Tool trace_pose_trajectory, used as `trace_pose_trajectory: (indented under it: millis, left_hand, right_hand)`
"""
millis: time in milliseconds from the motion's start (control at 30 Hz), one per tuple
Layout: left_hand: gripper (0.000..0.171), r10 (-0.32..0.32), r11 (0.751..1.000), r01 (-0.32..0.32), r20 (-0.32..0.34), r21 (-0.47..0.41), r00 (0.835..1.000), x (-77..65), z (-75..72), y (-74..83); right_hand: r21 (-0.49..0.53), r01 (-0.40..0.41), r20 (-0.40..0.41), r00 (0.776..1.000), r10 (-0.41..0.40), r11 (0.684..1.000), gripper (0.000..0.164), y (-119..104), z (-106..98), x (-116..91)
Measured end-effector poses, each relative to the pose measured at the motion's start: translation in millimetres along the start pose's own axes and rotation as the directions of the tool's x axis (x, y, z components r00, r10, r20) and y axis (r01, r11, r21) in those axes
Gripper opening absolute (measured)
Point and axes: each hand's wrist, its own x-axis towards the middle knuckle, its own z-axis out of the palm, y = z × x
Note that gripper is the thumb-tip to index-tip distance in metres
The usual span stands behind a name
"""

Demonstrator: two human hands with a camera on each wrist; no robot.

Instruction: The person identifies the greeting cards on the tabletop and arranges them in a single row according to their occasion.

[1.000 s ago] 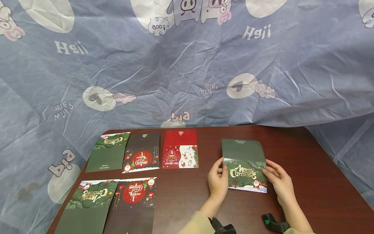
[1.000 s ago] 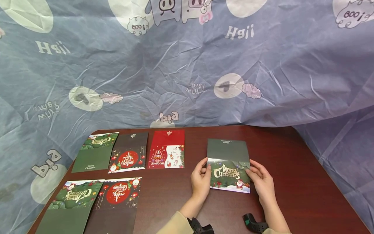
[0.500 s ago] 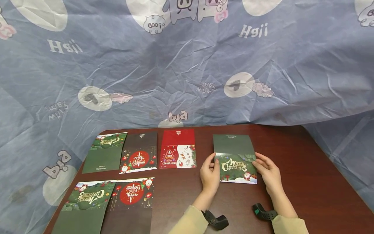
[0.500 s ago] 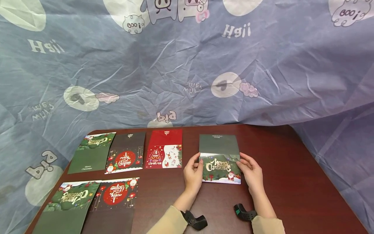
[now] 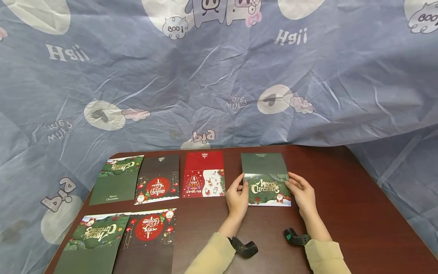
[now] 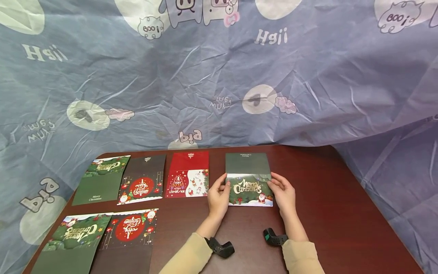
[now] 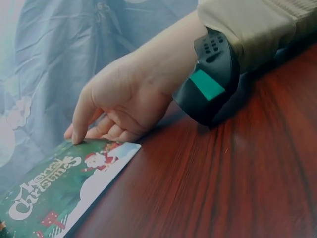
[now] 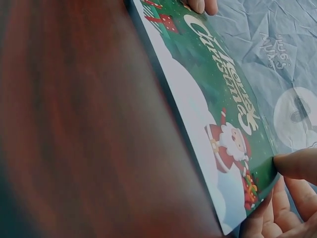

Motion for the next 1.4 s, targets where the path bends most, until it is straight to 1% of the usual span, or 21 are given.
trace_pose_trajectory:
  millis: [200,333,433,567,633,800,967,1067,1167,1300,1400]
  left_hand:
    - [0.028,0.002,0.999,-0.002,0.004,0.044,1.000,7.9,-0.1,-7.5]
    - [0.030,-0.002,0.999,0.001,0.012,0.044,1.000,12.2,0.0,-9.8]
    - [0.032,0.019,0.999,-0.019,0.014,0.042,1.000,15.4,0.1,-11.4]
    - [0.035,0.047,0.997,-0.047,0.008,0.067,0.999,19.5,0.6,-14.2]
    - [0.037,0.039,0.997,-0.040,0.008,0.070,0.999,21.2,0.8,-15.3]
    - [0.039,-0.003,0.998,0.003,0.004,0.061,1.000,23.9,0.8,-17.3]
    - [0.037,0.011,0.996,-0.012,0.004,0.092,1.000,26.6,1.8,-18.7]
    - [0.038,0.016,0.994,-0.016,0.004,0.108,1.000,27.3,3.3,-19.4]
    - [0.040,0.005,0.991,-0.005,0.006,0.132,1.000,28.3,4.2,-19.6]
    - [0.043,-0.022,0.988,0.023,-0.008,0.155,1.000,30.7,4.8,-19.5]
    - [0.044,-0.051,0.987,0.054,-0.023,0.151,0.998,31.9,4.5,-19.3]
  right_hand:
    - [-0.020,0.003,-0.024,1.000,-0.003,1.000,0.039,2,7,7]
    - [-0.029,0.017,-0.037,0.999,-0.018,0.999,0.037,3,13,12]
    - [-0.022,0.026,-0.053,0.998,-0.027,0.999,0.035,4,18,15]
    - [-0.031,0.044,-0.071,0.996,-0.046,0.999,0.034,6,23,20]
    - [-0.056,0.058,-0.073,0.995,-0.062,0.997,0.033,6,25,21]
    - [-0.102,0.089,-0.067,0.993,-0.096,0.991,0.033,8,28,23]
    - [-0.124,0.142,-0.048,0.988,-0.149,0.982,0.032,9,33,24]
    - [-0.140,0.157,-0.045,0.985,-0.164,0.978,0.032,10,36,26]
    - [-0.155,0.162,-0.053,0.984,-0.172,0.974,0.030,11,39,28]
    - [-0.183,0.171,-0.050,0.982,-0.182,0.968,0.031,11,44,30]
    - [-0.201,0.173,-0.045,0.982,-0.186,0.964,0.031,11,47,31]
